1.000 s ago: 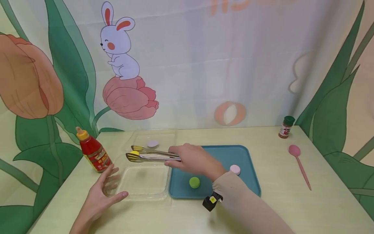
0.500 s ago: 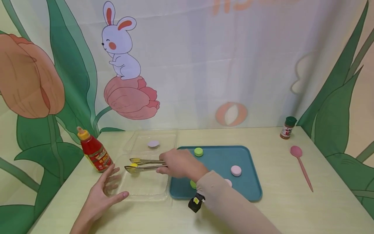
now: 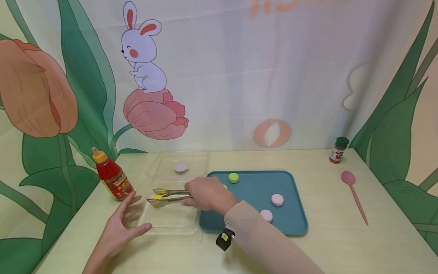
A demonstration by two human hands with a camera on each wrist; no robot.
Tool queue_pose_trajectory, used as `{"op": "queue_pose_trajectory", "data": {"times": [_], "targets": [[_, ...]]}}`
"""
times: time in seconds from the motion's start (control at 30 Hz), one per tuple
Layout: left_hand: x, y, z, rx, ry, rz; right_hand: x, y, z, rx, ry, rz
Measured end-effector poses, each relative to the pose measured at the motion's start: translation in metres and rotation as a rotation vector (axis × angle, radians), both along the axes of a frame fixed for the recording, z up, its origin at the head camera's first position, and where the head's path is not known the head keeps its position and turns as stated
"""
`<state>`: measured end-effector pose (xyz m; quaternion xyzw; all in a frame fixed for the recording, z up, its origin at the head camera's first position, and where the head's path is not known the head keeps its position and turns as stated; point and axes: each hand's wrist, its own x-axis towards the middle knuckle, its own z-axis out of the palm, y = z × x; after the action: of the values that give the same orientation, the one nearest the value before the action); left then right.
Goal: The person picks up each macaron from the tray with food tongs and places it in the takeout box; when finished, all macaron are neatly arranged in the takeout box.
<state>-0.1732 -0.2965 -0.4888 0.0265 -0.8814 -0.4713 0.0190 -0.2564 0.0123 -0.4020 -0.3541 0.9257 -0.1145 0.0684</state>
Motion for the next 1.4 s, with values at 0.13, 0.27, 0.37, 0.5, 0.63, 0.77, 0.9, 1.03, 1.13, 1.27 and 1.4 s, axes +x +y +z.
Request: {"op": "queue_pose_trajectory", "data": {"times": [0.13,0.27,0.37,0.5,0.63,0.77,0.9,1.03,1.13,1.27,1.4], "targets": [[0.000,0.001,0.001,-0.007,0.009,-0.002,0.002,0.000,0.000,0.003,-0.004,-0.022],[0.000,0.001,0.001,-0.009,0.015,-0.004,0.005,0.004,0.000,-0.023,-0.016,-0.029],[0.001,0.001,0.000,-0.006,0.013,-0.003,0.008,0.011,0.002,-0.048,-0.016,-0.026],[0.001,0.001,0.000,-0.005,0.003,-0.001,0.012,0.023,0.006,-0.104,-0.011,-0.030],[0.002,0.001,0.000,-0.008,-0.002,0.000,0.014,0.038,0.010,-0.198,-0.005,-0.052],[0.001,0.002,0.000,-0.012,-0.002,-0.002,0.018,0.057,0.017,-0.296,-0.005,-0.087],[0.001,0.002,0.001,-0.015,-0.009,-0.003,0.021,0.077,0.024,-0.364,-0.013,-0.138],[0.002,0.002,0.001,-0.012,-0.013,-0.003,0.022,0.097,0.028,-0.431,0.013,-0.194],[0.002,0.002,0.001,-0.011,-0.013,-0.006,0.024,0.113,0.028,-0.482,0.051,-0.229],[0.001,0.002,0.000,-0.010,-0.018,-0.006,0.026,0.133,0.028,-0.523,0.064,-0.265],[0.002,0.002,0.000,-0.005,-0.020,-0.006,0.027,0.153,0.026,-0.520,0.045,-0.314]]}}
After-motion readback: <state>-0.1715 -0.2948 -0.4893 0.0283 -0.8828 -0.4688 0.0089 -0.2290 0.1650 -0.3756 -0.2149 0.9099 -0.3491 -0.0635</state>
